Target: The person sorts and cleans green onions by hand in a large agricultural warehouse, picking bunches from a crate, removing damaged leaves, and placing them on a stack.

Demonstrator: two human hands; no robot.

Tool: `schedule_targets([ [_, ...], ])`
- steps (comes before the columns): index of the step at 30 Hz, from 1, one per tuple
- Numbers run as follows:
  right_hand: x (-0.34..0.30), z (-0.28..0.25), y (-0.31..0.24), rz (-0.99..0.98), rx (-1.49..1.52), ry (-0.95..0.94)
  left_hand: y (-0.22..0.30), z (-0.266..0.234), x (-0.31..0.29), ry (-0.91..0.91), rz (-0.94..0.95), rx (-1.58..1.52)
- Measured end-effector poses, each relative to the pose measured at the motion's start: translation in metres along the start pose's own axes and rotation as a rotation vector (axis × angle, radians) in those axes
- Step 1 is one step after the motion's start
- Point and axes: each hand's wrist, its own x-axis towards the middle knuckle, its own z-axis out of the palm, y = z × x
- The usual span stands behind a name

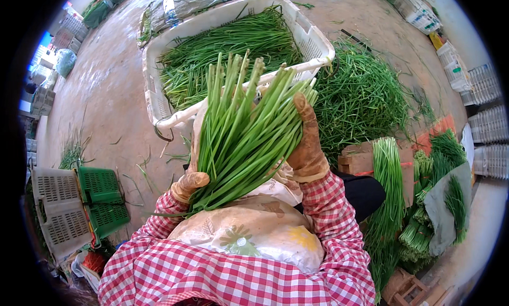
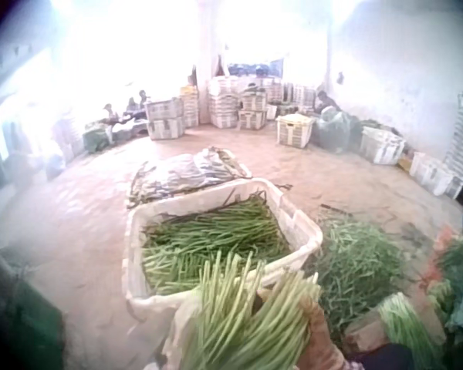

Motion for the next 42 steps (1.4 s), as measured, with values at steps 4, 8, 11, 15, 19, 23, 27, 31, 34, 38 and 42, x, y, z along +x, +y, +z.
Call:
schedule_targets([
  [4,-0.008,-0.007,0.015,0.0,0.136,0.126,-0.022,-0.019,-0.005,0.028,-0.063,-0.084],
  [8,-0.007,0.0,0.021,-0.025,0.157,0.136,-0.025,-0.01,0.004,0.023,0.058,-0.091],
  [11,-0.008,0.012,0.019,-0.055,-0.003,0.183,-0.03,-0.014,-0.001,0.032,0.008,-0.111],
  [15,-0.005,0.0,-0.005,0.02,-0.318,0.151,-0.031,-0.026,-0.017,0.006,-0.186,-0.179],
  [19,0.003,-0.014,-0.06,-0.414,-1.34,0.527,-0.029,-0.031,-0.027,-0.022,-0.318,-0.197],
  [23,-0.017,0.047,-0.062,-0.529,-1.529,0.182,-0.013,-0.007,-0.021,-0.034,-0.323,-0.208],
  [27,-0.002,0.056,-0.035,-0.856,-2.22,-0.087,0.006,0.029,-0.007,-0.088,-0.28,-0.124],
  [31,0.005,0.057,-0.027,-0.81,-2.045,-0.084,0.002,0.021,-0.01,-0.119,-0.294,0.12],
  [34,0.014,0.055,-0.022,-0.867,-2.111,-0.106,0.006,0.028,-0.009,-0.095,-0.363,0.093],
  [38,0.035,0.032,-0.021,-0.895,-2.466,-0.113,-0.009,0.0,-0.018,-0.026,-0.44,0.216],
  [42,0.061,0.02,-0.08,-1.093,-2.668,0.333,-0.035,-0.039,-0.038,0.071,-0.484,0.063],
])
